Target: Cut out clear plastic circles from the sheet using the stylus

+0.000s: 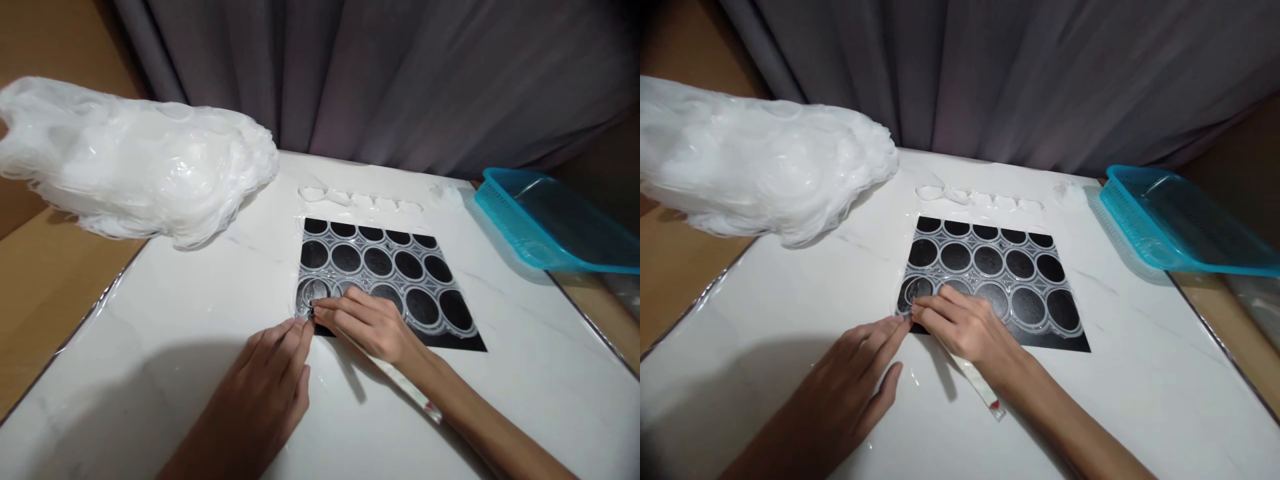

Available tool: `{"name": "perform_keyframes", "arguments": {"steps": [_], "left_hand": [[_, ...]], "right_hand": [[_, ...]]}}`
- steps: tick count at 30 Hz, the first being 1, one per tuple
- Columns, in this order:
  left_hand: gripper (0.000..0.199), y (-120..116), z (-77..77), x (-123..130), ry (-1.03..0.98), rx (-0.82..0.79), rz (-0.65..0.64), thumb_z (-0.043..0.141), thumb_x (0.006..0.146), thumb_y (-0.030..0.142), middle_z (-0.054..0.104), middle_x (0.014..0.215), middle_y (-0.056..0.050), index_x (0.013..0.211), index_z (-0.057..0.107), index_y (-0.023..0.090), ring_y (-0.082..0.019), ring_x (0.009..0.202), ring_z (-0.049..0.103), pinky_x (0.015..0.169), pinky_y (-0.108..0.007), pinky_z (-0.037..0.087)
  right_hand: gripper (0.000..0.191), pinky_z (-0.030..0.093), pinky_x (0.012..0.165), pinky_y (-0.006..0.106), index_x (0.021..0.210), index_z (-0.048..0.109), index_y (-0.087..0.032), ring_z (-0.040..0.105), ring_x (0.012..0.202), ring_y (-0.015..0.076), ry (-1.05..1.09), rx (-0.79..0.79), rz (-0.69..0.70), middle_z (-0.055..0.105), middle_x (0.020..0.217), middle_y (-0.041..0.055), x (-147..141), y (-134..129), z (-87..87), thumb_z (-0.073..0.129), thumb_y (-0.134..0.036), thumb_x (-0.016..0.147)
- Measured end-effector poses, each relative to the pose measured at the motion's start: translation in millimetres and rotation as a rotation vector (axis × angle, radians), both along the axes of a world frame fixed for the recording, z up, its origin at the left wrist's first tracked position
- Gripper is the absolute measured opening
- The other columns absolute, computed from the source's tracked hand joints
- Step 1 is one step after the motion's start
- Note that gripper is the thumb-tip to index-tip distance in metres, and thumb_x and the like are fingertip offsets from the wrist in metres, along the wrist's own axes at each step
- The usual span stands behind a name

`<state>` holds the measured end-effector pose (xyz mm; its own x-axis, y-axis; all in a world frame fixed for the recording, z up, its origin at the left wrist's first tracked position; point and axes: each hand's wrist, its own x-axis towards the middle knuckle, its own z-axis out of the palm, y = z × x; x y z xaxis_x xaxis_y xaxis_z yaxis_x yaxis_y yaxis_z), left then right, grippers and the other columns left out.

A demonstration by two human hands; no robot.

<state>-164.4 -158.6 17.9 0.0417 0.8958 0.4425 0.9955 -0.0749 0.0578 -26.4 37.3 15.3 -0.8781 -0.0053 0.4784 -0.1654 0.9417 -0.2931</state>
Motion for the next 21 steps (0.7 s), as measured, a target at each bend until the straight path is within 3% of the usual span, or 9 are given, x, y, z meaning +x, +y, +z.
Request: {"name": "perform_keyframes", "arguments": {"steps": [8, 14, 17, 19, 21], "left_hand": [[0.039, -1, -0.8, 0, -0.022, -0.009, -0.01, 0.05, 0.099, 0.006, 0.066, 0.13, -0.017, 0.136, 0.059, -0.002, -0.029, 0.122, 0.056, 0.105, -0.042, 0.041], [0.042, -1, -1.9, 1, -0.04, -0.024, -0.008, 0.05, 0.098, 0.004, 0.065, 0.131, -0.017, 0.138, 0.058, -0.003, -0.029, 0.124, 0.055, 0.107, -0.042, 0.039], [0.043, -2, -1.8, 0, -0.062, -0.031, -0.011, 0.049, 0.098, 0.005, 0.064, 0.131, -0.017, 0.14, 0.056, -0.002, -0.029, 0.125, 0.053, 0.109, -0.043, 0.038], [0.044, -3, -1.0, -2, -0.107, -0.056, -0.024, 0.048, 0.1, 0.006, 0.063, 0.133, -0.016, 0.143, 0.053, -0.001, -0.028, 0.127, 0.052, 0.11, -0.042, 0.038], [0.046, -6, -1.3, -6, -0.154, -0.094, -0.037, 0.046, 0.102, 0.008, 0.061, 0.138, -0.014, 0.148, 0.049, 0.003, -0.025, 0.131, 0.05, 0.112, -0.039, 0.037]], "right_hand": [[0.014, 0.043, 0.06, 0.033, 0.12, 0.064, -0.014, 0.059, 0.093, 0.0192, -0.003, 0.039, -0.027, 0.073, 0.124, 0.0057, -1, 1, -2.2, 0.059, -0.012, 0.108], [0.014, 0.044, 0.058, 0.032, 0.112, 0.068, -0.015, 0.061, 0.086, 0.018, 0.016, -0.075, -0.031, 0.076, 0.118, 0.0058, -4, 1, 0.2, 0.056, -0.011, 0.108], [0.01, 0.055, 0.071, 0.032, 0.108, 0.074, -0.016, 0.067, 0.089, 0.0179, 0.022, -0.411, 0.018, 0.077, 0.109, 0.0062, -4, -1, 6.6, 0.064, -0.016, 0.105], [0.006, 0.058, 0.082, 0.034, 0.103, 0.077, -0.019, 0.071, 0.092, 0.0184, -0.004, -0.735, -0.027, 0.078, 0.105, 0.0054, -2, -1, 11.5, 0.073, -0.02, 0.1], [0.004, 0.059, 0.083, 0.033, 0.098, 0.079, -0.021, 0.073, 0.094, 0.0193, -0.025, -1.015, -0.107, 0.079, 0.105, 0.0056, 2, 2, 15.4, 0.079, -0.024, 0.096]]}}
